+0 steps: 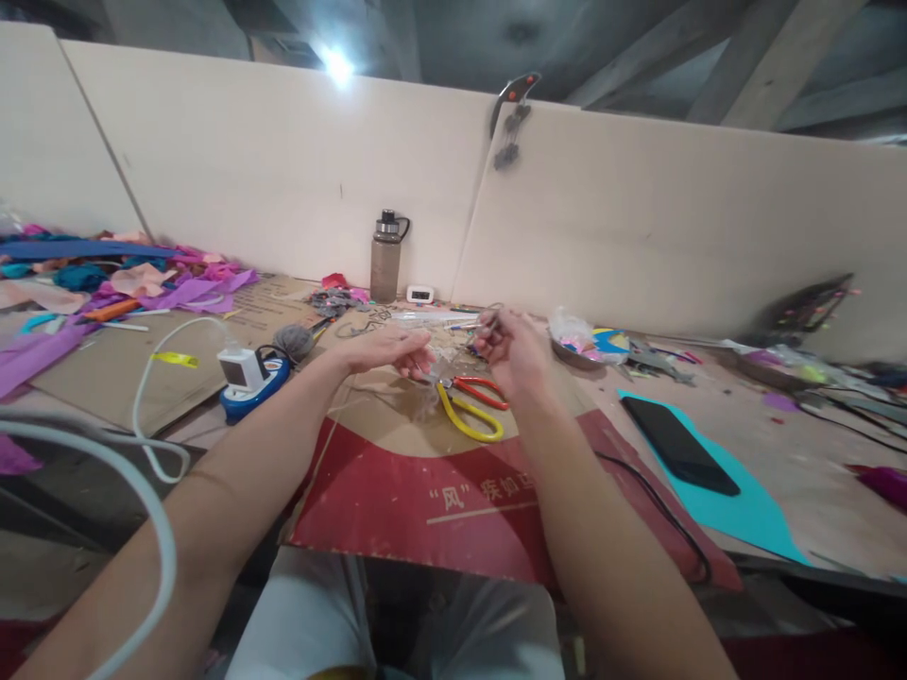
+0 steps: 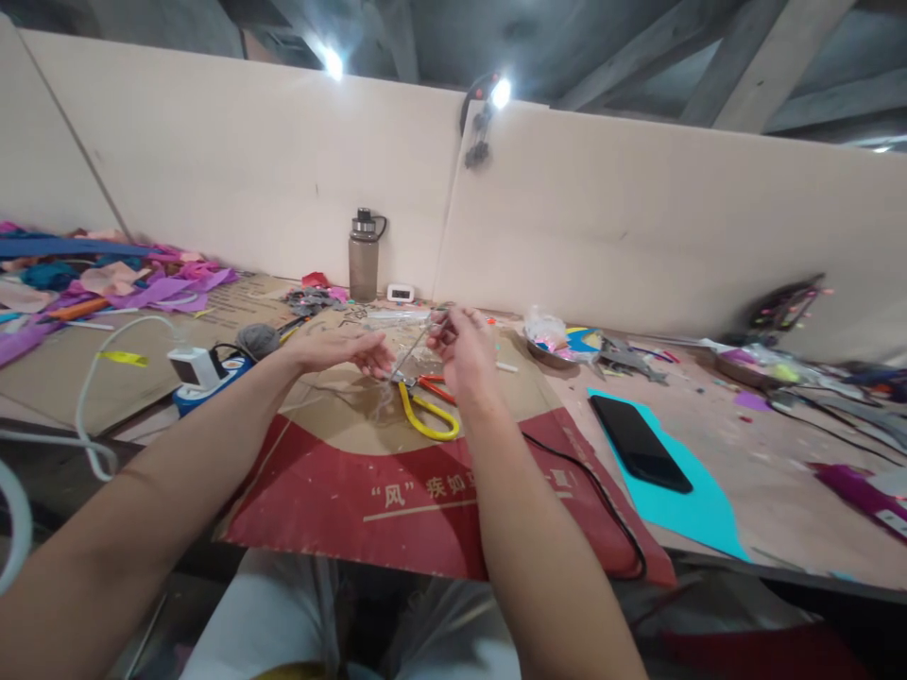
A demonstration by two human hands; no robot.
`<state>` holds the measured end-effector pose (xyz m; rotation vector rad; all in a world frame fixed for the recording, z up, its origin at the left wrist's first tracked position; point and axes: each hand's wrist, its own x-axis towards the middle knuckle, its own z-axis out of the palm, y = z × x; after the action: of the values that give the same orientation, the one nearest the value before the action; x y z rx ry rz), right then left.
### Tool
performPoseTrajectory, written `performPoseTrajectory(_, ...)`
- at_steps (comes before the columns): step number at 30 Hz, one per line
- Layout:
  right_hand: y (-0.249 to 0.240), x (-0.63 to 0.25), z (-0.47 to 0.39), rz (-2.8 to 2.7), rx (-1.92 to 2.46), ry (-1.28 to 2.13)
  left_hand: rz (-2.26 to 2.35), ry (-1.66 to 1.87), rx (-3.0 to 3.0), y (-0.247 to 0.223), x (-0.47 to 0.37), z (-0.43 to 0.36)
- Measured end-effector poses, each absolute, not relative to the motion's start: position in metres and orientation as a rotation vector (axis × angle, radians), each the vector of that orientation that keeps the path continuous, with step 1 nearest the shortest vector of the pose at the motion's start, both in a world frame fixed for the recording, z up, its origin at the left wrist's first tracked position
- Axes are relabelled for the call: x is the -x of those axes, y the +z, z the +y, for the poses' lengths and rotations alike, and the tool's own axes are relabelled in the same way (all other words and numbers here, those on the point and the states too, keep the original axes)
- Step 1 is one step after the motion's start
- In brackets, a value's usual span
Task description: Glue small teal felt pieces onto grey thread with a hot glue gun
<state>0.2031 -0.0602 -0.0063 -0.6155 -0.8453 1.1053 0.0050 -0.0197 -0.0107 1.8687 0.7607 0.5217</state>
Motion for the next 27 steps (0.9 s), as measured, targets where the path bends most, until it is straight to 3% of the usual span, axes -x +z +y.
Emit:
performPoseTrajectory(6, 0.017, -0.248, -0.058, -0.473, 0.573, 0.960, 0.640, 0.294, -1.861, -0.007, -0.004, -0.023)
performPoseTrajectory(9, 0.017, -0.275, -0.059, -0.456, 0.634, 0.868, 0.625, 0.471, -1.797, -0.006, -0.001, -0.019)
performPoseTrajectory(15, -0.010, -0.286, -0.069, -1.077, 1.331, 0.639, 0.478, 0.955, -1.547, 0.001, 0.006, -0.014)
performPoseTrajectory(19, -0.007, -0.235, -0.076, -1.442, 1.183, 0.219, 0.470, 0.801, -1.619, 0.002, 0.005, -0.019)
performPoseTrajectory(23, 0.004, -0.174, -0.072, -1.609, 0.933, 0.722, 0.493, 0.670, -1.674, 0.003, 0.008, -0.021)
performPoseTrajectory(27, -0.002, -0.153, -0.072, -1.612, 0.891, 1.222, 0.496, 0.878, -1.520, 0.009, 0.013, -0.015)
